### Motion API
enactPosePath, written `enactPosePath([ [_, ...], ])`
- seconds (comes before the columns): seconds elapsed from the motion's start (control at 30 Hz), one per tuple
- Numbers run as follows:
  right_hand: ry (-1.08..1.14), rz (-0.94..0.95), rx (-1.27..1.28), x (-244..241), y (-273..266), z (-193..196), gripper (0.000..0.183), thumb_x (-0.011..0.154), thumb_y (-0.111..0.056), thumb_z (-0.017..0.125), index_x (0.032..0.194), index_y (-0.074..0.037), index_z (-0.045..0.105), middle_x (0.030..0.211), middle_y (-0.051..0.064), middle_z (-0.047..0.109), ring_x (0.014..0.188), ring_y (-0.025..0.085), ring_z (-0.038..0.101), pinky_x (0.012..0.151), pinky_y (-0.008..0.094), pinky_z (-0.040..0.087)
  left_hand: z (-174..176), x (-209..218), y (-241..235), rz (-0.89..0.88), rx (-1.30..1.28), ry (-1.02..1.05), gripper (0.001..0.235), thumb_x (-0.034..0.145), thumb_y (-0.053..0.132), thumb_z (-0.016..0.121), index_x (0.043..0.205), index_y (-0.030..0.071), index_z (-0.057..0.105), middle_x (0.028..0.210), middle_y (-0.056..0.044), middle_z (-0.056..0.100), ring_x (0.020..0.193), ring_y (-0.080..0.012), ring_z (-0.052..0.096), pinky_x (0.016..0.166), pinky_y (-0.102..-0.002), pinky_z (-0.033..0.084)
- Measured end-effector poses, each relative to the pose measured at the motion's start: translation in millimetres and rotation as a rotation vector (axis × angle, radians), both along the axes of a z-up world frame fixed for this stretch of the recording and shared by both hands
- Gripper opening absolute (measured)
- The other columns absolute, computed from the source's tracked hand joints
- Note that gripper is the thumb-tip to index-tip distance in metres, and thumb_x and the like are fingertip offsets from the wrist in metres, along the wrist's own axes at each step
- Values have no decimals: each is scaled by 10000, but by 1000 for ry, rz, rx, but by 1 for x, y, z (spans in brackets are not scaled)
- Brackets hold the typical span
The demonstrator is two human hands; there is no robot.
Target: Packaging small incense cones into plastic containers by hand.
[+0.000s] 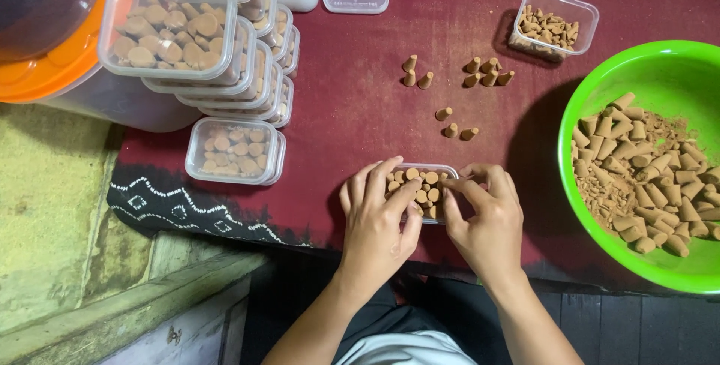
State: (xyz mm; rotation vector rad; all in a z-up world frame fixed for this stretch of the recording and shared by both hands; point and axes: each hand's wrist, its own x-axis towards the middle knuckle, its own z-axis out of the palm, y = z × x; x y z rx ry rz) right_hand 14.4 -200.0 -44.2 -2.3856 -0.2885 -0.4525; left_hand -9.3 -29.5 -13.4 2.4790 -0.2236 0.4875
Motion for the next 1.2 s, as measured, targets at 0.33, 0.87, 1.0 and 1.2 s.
enactPosePath([
  [0.33, -69, 11, -79, -2, 6, 5, 168, 856, -151, 780, 1019, -128, 811, 1055, 82, 666, 899, 297, 652, 802, 415, 526, 1, 2, 1, 28, 19, -9, 302, 850, 147, 607, 1111, 111, 752, 1285, -118, 602, 1212, -339, 532, 974, -525, 382],
  [0.87, 38, 61, -92, 0, 7, 11, 212, 857, -150, 748, 1059, -103, 793, 1193, 111, 632, 978, 326, 633, 807, 413, 508, 0, 5, -6, 13, 30, -7, 311, 866, 150, 582, 1130, 143, 746, 1301, -124, 572, 1235, -349, 518, 968, -521, 390],
  [1.0, 44, 83, -80, 0, 9, 17, 201, 851, -161, 758, 1046, -127, 791, 1215, 105, 624, 994, 333, 630, 811, 415, 511, 1, 3, -5, 16, 47, -2, 345, 856, 117, 563, 1147, 150, 743, 1303, -116, 575, 1237, -339, 521, 967, -508, 394],
  [1.2, 46, 109, -43, 1, 12, 13, 131, 840, -162, 780, 966, -132, 799, 1197, 119, 624, 1003, 341, 636, 808, 418, 512, 2, 0, 4, 52, 31, -54, 273, 834, 103, 600, 1055, 135, 757, 1267, -94, 601, 1201, -327, 541, 963, -486, 393],
])
